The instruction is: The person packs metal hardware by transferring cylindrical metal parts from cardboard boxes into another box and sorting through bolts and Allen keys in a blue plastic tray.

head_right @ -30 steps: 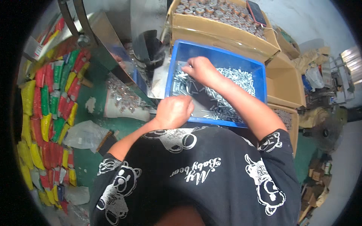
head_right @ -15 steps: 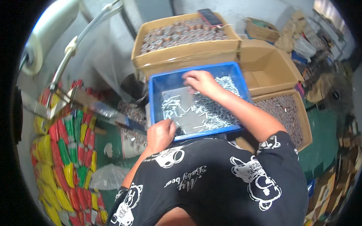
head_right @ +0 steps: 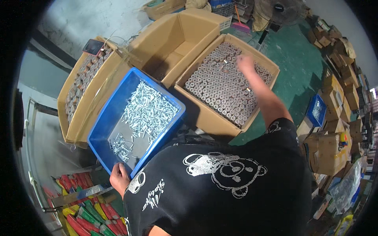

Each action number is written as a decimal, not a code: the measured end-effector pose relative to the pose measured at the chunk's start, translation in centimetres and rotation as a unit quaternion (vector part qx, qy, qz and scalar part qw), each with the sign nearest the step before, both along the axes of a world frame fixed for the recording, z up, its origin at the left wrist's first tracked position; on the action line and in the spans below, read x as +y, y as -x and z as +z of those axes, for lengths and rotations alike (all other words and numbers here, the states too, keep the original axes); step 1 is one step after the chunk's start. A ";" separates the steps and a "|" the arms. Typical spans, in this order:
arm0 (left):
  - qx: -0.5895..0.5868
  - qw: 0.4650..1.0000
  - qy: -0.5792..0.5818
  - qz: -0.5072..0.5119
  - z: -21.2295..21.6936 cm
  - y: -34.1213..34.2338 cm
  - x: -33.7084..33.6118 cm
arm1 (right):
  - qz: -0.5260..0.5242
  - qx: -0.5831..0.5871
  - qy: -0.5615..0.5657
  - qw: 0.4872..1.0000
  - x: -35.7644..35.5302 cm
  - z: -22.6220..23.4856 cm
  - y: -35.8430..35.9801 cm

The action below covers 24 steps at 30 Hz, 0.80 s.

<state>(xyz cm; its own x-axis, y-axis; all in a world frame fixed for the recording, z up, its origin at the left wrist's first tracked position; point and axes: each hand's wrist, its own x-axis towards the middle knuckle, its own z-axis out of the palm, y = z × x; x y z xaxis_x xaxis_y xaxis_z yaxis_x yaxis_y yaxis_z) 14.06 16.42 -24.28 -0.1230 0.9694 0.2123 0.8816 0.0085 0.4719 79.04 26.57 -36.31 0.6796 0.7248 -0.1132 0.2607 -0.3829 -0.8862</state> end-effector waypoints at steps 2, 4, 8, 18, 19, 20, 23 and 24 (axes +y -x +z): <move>0.002 1.000 -0.004 -0.004 -0.2 0.0 -0.1 | 0.041 -0.104 0.040 0.993 0.6 -2.7 0.3; -0.014 1.000 0.009 0.019 -0.7 0.2 -0.2 | 0.087 -0.205 0.078 0.972 1.8 -5.5 1.5; -0.013 0.999 0.007 0.029 -1.2 0.7 -0.6 | 0.109 -0.340 0.070 0.931 3.5 -8.0 4.3; 0.044 0.998 0.021 0.045 0.7 -1.0 0.1 | 0.205 0.256 -0.092 0.940 12.5 4.7 6.5; 0.067 0.997 0.011 0.031 0.7 -0.8 0.1 | 0.253 0.190 -0.033 0.948 15.8 6.4 9.7; 0.091 0.996 0.002 0.020 0.7 -0.7 0.0 | 0.332 0.001 -0.036 0.943 19.5 6.6 13.1; 0.090 0.995 0.019 0.029 0.8 -0.9 0.9 | 0.473 -0.277 0.047 0.835 29.5 3.4 22.0; 0.091 0.995 0.019 0.047 0.8 -0.9 0.8 | 0.482 -0.369 0.086 0.790 32.4 0.3 24.4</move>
